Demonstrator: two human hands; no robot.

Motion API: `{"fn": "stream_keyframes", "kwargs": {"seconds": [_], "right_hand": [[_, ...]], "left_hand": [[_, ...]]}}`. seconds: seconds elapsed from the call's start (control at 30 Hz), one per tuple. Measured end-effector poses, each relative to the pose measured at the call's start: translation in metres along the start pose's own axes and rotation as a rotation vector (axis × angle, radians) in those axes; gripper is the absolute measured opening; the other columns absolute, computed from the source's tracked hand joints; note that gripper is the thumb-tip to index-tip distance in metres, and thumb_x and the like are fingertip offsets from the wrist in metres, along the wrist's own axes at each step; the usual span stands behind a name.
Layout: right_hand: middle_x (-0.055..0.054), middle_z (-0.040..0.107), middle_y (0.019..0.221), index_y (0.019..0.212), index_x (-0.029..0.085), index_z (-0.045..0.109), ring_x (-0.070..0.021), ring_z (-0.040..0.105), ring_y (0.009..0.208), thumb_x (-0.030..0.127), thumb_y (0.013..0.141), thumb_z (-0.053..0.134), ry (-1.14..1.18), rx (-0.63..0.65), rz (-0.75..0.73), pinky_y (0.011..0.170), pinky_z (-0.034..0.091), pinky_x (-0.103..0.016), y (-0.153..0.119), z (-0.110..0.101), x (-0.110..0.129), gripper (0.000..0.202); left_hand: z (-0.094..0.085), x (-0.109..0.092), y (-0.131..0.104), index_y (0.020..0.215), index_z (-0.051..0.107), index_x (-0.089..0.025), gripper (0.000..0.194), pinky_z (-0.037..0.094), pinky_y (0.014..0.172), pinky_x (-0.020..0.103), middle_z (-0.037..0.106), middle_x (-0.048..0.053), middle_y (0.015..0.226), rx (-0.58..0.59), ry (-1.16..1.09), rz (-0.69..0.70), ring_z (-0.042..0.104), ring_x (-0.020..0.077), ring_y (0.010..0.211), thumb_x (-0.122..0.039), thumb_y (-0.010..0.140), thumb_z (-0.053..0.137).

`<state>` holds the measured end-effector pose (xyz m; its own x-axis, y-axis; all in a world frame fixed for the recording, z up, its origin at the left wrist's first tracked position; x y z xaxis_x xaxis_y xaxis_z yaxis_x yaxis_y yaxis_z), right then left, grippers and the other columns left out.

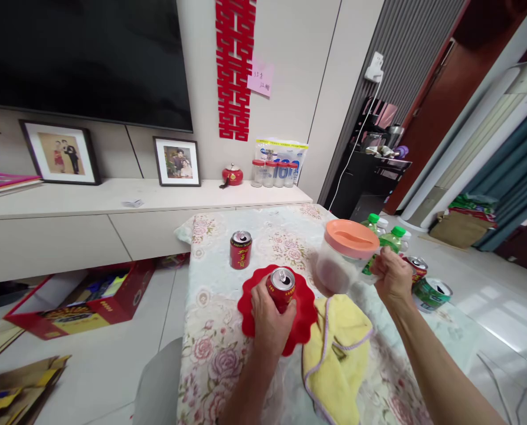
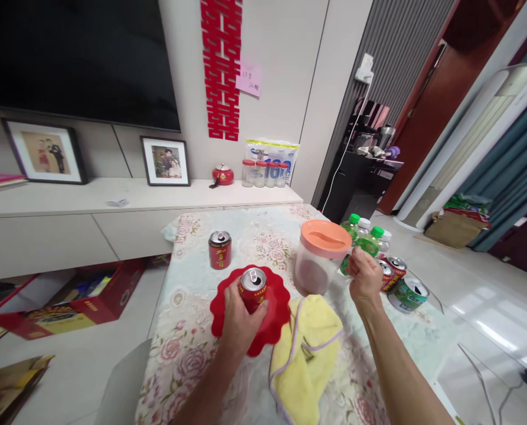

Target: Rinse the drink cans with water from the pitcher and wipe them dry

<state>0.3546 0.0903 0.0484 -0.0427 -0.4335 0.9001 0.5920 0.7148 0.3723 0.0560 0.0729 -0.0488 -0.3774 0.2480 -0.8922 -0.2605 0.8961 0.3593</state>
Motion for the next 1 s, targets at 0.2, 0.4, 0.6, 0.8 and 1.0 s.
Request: {"fn": "stream_keyframes", "kwargs": {"seconds": [0.2,0.4,0.6,0.8,1.0], "right_hand": [[0.011,0.025,0.049,0.058,0.024,0.04,-0.0053,0.018,0.045,0.06,0.064,0.088,-0.053,0.003,-0.012,0.041,0.015,-0.023,0.015,-0.006,0.031,0.061],[0.01,0.027,0.05,0.058,0.024,0.04,-0.0069,0.022,0.048,0.05,0.069,0.087,-0.129,0.034,-0.02,0.045,0.016,-0.028,0.023,-0.004,0.069,0.054],[0.008,0.03,0.051,0.055,0.022,0.045,-0.0066,0.024,0.05,0.061,0.06,0.093,-0.209,0.139,-0.025,0.049,0.016,-0.028,0.025,0.005,0.09,0.063],[0.005,0.04,0.055,0.06,0.018,0.06,-0.0086,0.031,0.053,0.062,0.062,0.093,-0.343,0.283,-0.033,0.051,0.018,-0.03,0.017,0.015,0.101,0.055],[0.005,0.037,0.057,0.059,0.02,0.051,-0.0104,0.033,0.056,0.075,0.078,0.075,-0.65,0.47,-0.177,0.052,0.024,-0.028,0.005,0.035,0.116,0.063]], "left_hand": [[0.0,0.003,0.0,0.133,0.046,-0.022,0.066,0.047,0.112,0.06,0.058,0.012,0.13,0.001,-0.043,-0.022,0.058,0.035,0.13,-0.017,0.074,0.076],[0.0,0.006,0.0,0.128,0.048,-0.021,0.064,0.048,0.11,0.058,0.06,0.013,0.127,-0.001,-0.083,-0.014,0.06,0.0344,0.125,-0.02,0.073,0.08],[-0.005,0.0,0.0,0.131,0.049,-0.021,0.066,0.047,0.11,0.056,0.059,0.011,0.127,0.013,-0.052,-0.049,0.058,0.0331,0.124,-0.016,0.073,0.08],[-0.007,-0.005,0.0,0.132,0.049,-0.02,0.063,0.046,0.111,0.054,0.058,0.011,0.126,0.023,-0.03,-0.085,0.056,0.0331,0.125,-0.013,0.075,0.076],[-0.004,-0.002,-0.002,0.134,0.047,-0.022,0.067,0.046,0.112,0.055,0.057,0.011,0.128,-0.001,-0.024,-0.058,0.056,0.0344,0.127,-0.014,0.074,0.076]]}}
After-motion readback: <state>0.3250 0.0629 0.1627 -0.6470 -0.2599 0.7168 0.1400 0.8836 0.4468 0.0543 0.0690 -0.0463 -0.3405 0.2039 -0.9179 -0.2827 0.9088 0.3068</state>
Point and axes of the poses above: each hand's wrist, its own y-axis towards the middle knuckle, its own z-axis out of the palm, x = y × z, the point moved 4 cm from there along y, towards the middle knuckle
